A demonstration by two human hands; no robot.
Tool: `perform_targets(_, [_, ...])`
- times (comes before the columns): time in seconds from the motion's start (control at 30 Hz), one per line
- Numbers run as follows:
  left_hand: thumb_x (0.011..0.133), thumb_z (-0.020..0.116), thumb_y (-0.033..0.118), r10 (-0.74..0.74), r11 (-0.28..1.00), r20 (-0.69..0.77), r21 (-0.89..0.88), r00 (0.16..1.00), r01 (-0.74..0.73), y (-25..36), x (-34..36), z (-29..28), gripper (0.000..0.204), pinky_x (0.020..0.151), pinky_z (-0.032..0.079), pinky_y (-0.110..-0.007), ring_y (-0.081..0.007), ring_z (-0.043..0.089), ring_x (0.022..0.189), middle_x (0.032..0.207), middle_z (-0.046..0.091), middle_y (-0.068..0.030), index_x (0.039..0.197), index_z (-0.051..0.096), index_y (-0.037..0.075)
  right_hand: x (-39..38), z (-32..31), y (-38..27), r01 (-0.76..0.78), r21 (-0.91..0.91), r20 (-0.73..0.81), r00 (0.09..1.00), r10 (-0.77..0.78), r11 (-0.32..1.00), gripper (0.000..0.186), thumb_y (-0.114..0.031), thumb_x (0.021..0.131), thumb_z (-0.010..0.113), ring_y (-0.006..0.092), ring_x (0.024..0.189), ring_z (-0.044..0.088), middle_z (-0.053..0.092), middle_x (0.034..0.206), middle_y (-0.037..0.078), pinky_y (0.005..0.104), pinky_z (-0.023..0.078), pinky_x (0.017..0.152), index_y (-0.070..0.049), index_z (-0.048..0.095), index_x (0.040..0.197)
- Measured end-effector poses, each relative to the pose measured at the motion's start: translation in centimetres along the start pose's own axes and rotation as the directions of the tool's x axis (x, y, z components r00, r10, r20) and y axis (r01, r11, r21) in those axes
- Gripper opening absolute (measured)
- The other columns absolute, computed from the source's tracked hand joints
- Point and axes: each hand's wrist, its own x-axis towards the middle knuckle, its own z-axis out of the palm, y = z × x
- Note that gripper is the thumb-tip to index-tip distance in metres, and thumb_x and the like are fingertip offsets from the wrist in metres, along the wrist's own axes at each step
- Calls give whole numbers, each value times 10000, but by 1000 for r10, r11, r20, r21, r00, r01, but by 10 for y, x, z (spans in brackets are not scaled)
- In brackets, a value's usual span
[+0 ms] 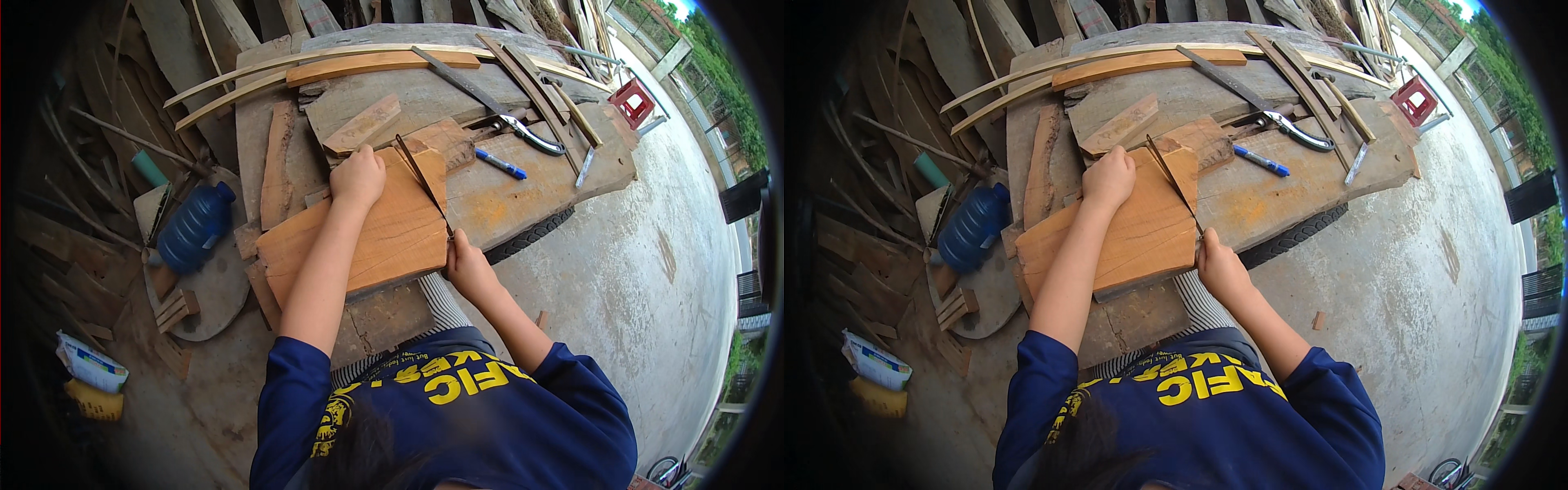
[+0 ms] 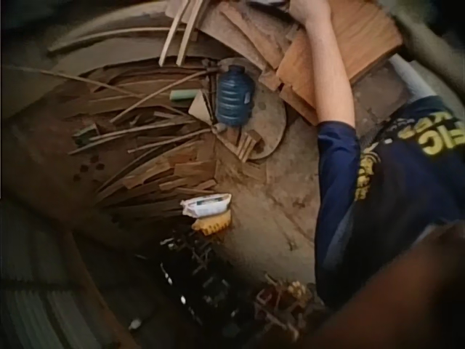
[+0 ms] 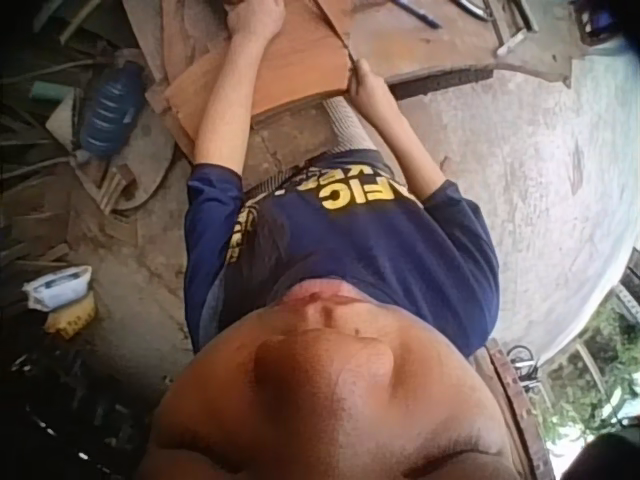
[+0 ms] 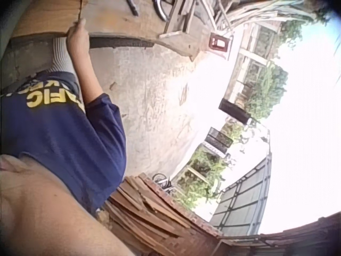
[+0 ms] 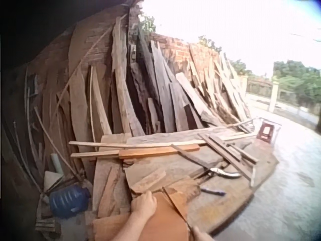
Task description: The person cuts a wooden board along a marked line using a hand saw.
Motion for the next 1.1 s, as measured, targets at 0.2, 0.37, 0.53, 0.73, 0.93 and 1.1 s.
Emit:
perform_targets(0.2, [936, 391, 260, 77, 997, 97, 1, 992, -78, 9, -2, -3, 310, 756, 529, -458, -337, 675, 848, 893, 688, -184, 924, 606, 37, -36, 4, -7, -37, -13, 94, 995, 38, 999, 135, -96, 937, 470, 490, 665, 578, 576, 690, 305, 549, 444, 571, 2, 381, 967])
perform_targets(0.37, [941, 380, 263, -17, 1000, 100, 0, 995, 17, 9, 2, -2, 326, 762, 530, -455, -336, 673, 858, 911, 686, -189, 951, 609, 32, -59, 26, 17, -91, -25, 6, 996, 91, 996, 155, -116, 934, 459, 494, 608, 577, 572, 627, 296, 577, 447, 540, -2, 378, 1001])
perform_targets(0.53, [945, 369, 259, -2, 1000, 112, -4, 994, 2, 8, 4, -2, 336, 772, 530, -456, -337, 671, 873, 933, 684, -196, 956, 605, 20, -99, 33, 32, -146, -35, 20, 989, 147, 989, 174, -115, 926, 471, 490, 602, 579, 578, 638, 295, 576, 448, 542, -1, 382, 1024])
perform_targets(0.73, [944, 358, 246, 25, 999, 112, 25, 993, -28, 7, 3, -4, 333, 785, 526, -469, -348, 665, 892, 942, 680, -204, 968, 593, 10, -79, 33, 20, -140, 13, 10, 990, 139, 990, 174, -118, 927, 476, 483, 628, 591, 586, 658, 296, 567, 461, 563, -2, 397, 1029])
perform_targets(0.93, [942, 351, 247, -28, 999, 106, 34, 994, 24, 5, 4, -7, 343, 807, 519, -474, -364, 660, 915, 972, 676, -210, 1004, 588, 7, -35, 18, 8, -100, -6, -68, 993, 99, 995, 155, -134, 937, 474, 479, 650, 597, 591, 673, 297, 560, 466, 574, -10, 413, 1008])
perform_targets(1.1, [941, 346, 268, -106, 994, 88, 50, 990, 102, 11, 4, -6, 359, 823, 513, -477, -364, 656, 939, 1006, 673, -208, 1035, 591, 24, -78, 22, 41, -89, 32, -40, 995, 90, 996, 146, -140, 930, 487, 480, 646, 588, 584, 671, 296, 568, 451, 577, -32, 409, 990])
